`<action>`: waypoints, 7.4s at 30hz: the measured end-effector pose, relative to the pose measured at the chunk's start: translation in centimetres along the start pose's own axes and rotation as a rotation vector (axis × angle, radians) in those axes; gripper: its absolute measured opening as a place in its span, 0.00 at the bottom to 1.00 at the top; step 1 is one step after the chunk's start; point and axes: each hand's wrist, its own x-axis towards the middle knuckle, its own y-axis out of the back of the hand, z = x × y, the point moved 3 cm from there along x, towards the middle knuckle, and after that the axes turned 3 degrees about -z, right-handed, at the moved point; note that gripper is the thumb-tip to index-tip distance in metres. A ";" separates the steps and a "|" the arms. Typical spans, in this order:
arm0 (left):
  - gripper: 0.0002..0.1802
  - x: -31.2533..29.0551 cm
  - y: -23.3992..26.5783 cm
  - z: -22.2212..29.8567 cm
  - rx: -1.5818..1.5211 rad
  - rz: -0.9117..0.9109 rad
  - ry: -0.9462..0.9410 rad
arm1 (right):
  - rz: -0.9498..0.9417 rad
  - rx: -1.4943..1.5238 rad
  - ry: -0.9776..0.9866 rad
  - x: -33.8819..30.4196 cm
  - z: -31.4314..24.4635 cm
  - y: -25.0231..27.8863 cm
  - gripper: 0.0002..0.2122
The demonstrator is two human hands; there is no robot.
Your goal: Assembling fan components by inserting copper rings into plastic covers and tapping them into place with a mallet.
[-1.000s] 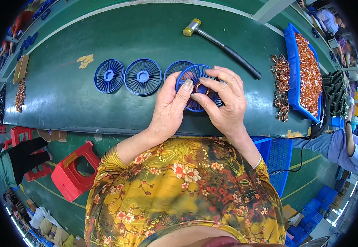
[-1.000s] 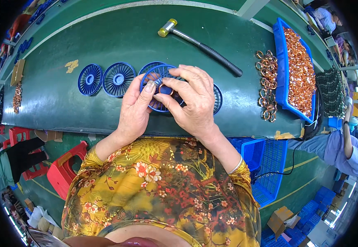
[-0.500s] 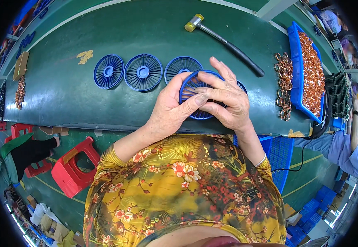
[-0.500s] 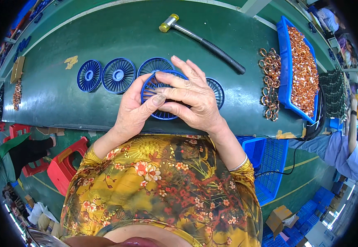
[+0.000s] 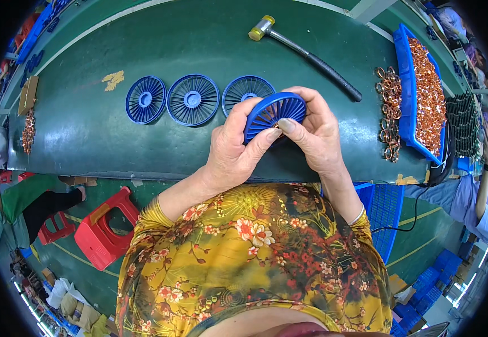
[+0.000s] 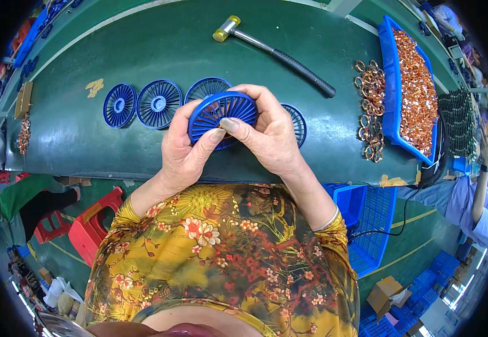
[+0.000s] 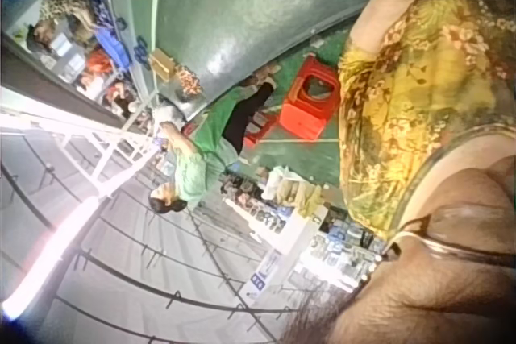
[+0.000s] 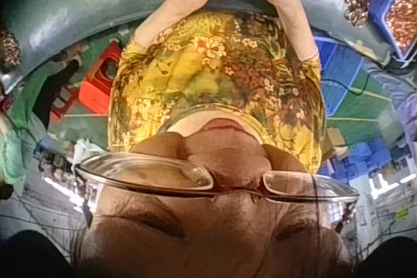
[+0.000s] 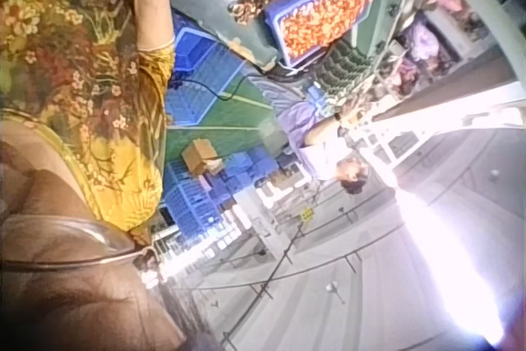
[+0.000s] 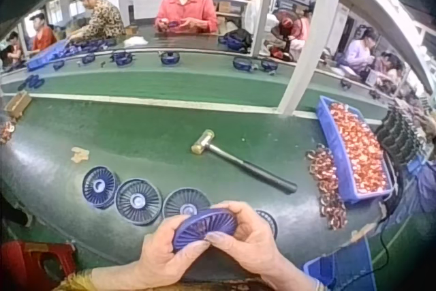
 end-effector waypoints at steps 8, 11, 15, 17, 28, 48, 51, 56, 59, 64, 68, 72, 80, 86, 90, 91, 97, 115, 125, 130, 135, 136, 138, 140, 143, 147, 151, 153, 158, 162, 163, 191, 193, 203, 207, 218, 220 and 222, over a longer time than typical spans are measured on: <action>0.21 0.1 0.1 -0.1 -0.059 0.008 0.066 | 0.023 -0.102 -0.087 0.4 -0.1 0.2 0.19; 0.19 0.5 -0.3 -0.7 -0.320 0.043 0.221 | 0.138 -0.327 0.000 0.7 0.2 0.0 0.19; 0.17 0.4 -0.2 -1.3 -0.576 0.088 0.346 | 0.117 -1.032 0.543 0.3 -2.3 -0.3 0.19; 0.17 0.6 -0.2 -0.9 -0.616 0.098 0.341 | -0.009 -1.282 0.661 0.4 -2.6 -0.6 0.16; 0.17 0.7 0.2 -0.7 -0.376 0.138 0.281 | 0.070 -1.271 0.800 -0.5 -2.1 -0.8 0.10; 0.16 0.1 0.2 -0.9 0.147 0.070 -0.028 | -0.106 -1.364 0.586 0.4 -1.9 -2.1 0.11; 0.18 0.2 0.4 -0.6 0.085 0.064 0.048 | -0.026 -1.326 0.578 0.2 -1.6 -2.2 0.11; 0.23 0.7 0.5 -1.3 -0.289 0.042 0.175 | 0.112 -1.445 0.528 -0.6 -2.3 -2.0 0.16; 0.29 0.5 1.0 -0.5 -0.557 -0.256 0.478 | 0.011 -1.507 0.648 -1.5 -3.4 -1.9 0.18; 0.28 -0.4 0.2 -0.3 -0.712 -0.388 0.430 | -0.234 -1.458 0.732 -2.2 -4.4 -1.5 0.19; 0.26 -0.4 0.1 0.0 -0.609 -0.305 0.352 | -0.232 -1.280 0.651 -1.8 -4.1 -1.0 0.17; 0.26 -0.2 0.5 0.4 -0.196 -0.176 0.153 | -0.025 -1.007 0.496 -1.3 -3.0 0.1 0.18; 0.27 -0.3 0.5 -0.4 0.001 -0.082 -0.055 | -0.030 -0.242 -0.114 -0.4 -0.3 -0.1 0.20; 0.27 -0.7 1.5 -0.2 0.043 -0.045 -0.095 | -0.072 -0.404 -0.138 0.5 -1.1 -0.5 0.20; 0.28 -0.8 5.1 0.9 0.474 0.266 -0.331 | 0.001 -0.931 0.217 3.7 -2.2 2.6 0.22; 0.28 -1.0 7.0 0.1 0.597 0.421 -0.341 | 0.128 -1.163 0.273 4.5 -2.9 3.6 0.23; 0.20 -1.4 17.4 -2.3 0.758 0.800 -0.104 | 0.119 -1.743 0.075 6.4 -1.3 9.7 0.16; 0.51 2.4 -3.6 0.1 0.639 -0.453 -0.324 | 0.553 -0.592 -0.181 -10.0 -5.1 8.0 0.17; 0.58 4.1 -7.4 -1.6 0.496 -0.592 -0.120 | 0.524 -0.938 -0.092 -17.7 -5.3 6.1 0.17; 0.61 4.1 -7.5 -2.1 0.503 -0.579 -0.074 | 0.316 -1.221 -0.159 -17.0 -5.4 6.3 0.16; 0.60 3.6 -7.6 -1.9 0.479 -0.494 -0.158 | 0.301 -1.231 -0.185 -15.9 -4.6 7.0 0.16; 0.61 3.7 -7.7 -1.8 0.444 -0.522 -0.093 | 0.245 -1.134 -0.289 -15.2 -3.1 7.3 0.15; 0.63 3.5 -7.3 -2.1 0.416 -0.557 -0.087 | 0.244 -1.165 -0.224 -14.5 -3.7 7.5 0.15; 0.62 3.2 -6.5 -1.0 0.440 -0.484 -0.297 | 0.287 -1.109 -0.218 -14.4 -4.6 7.5 0.15; 0.61 3.7 -2.4 0.9 0.626 -0.398 -0.402 | 0.261 -0.996 -0.548 -15.3 -6.6 6.8 0.15; 0.60 4.1 2.5 -0.6 0.822 -0.342 -0.170 | 0.030 -0.949 -0.360 -15.5 -4.6 7.0 0.14; 0.60 3.9 1.9 -2.0 0.650 -0.391 -0.023 | 0.231 -1.102 -0.315 -13.4 -4.7 6.8 0.14; 0.61 3.5 0.8 -1.7 0.544 -0.446 0.057 | 0.298 -0.983 -0.175 -12.9 -5.3 6.9 0.15; 0.63 3.3 0.0 -2.4 0.509 -0.450 0.043 | 0.227 -1.002 0.105 -12.8 -4.1 5.7 0.16; 0.65 3.3 0.1 -3.1 0.502 -0.434 0.055 | 0.043 -1.200 -0.189 -10.7 -3.7 4.7 0.16; 0.66 3.3 0.3 -3.3 0.483 -0.427 0.052 | 0.094 -1.155 -0.129 -10.6 -4.5 4.6 0.16; 0.63 0.2 6.7 -3.0 0.534 -0.220 0.076 | -0.153 -1.257 0.001 -6.2 -0.3 1.5 0.17; 0.64 0.1 6.9 -3.5 0.465 -0.213 0.163 | -0.130 -1.229 -0.018 -5.6 -1.9 0.8 0.17; 0.55 -0.8 10.2 -2.8 0.578 -0.025 -0.172 | -0.198 -1.284 0.016 -3.9 -0.9 0.0 0.16; 0.54 -1.1 15.8 -3.1 0.754 0.193 -0.054 | -0.307 -1.083 -0.005 -5.1 -1.1 -0.8 0.15; 0.59 -2.6 11.6 -3.3 0.669 0.064 0.064 | -0.089 -0.905 0.103 -2.4 -3.0 -3.1 0.15; 0.60 -2.6 11.2 -3.5 0.644 0.045 0.080 | -0.174 -0.944 0.168 -2.5 -1.5 -3.1 0.16; 0.62 -2.5 11.2 -3.2 0.637 0.055 0.125 | -0.256 -1.154 0.096 -1.9 0.4 -3.3 0.17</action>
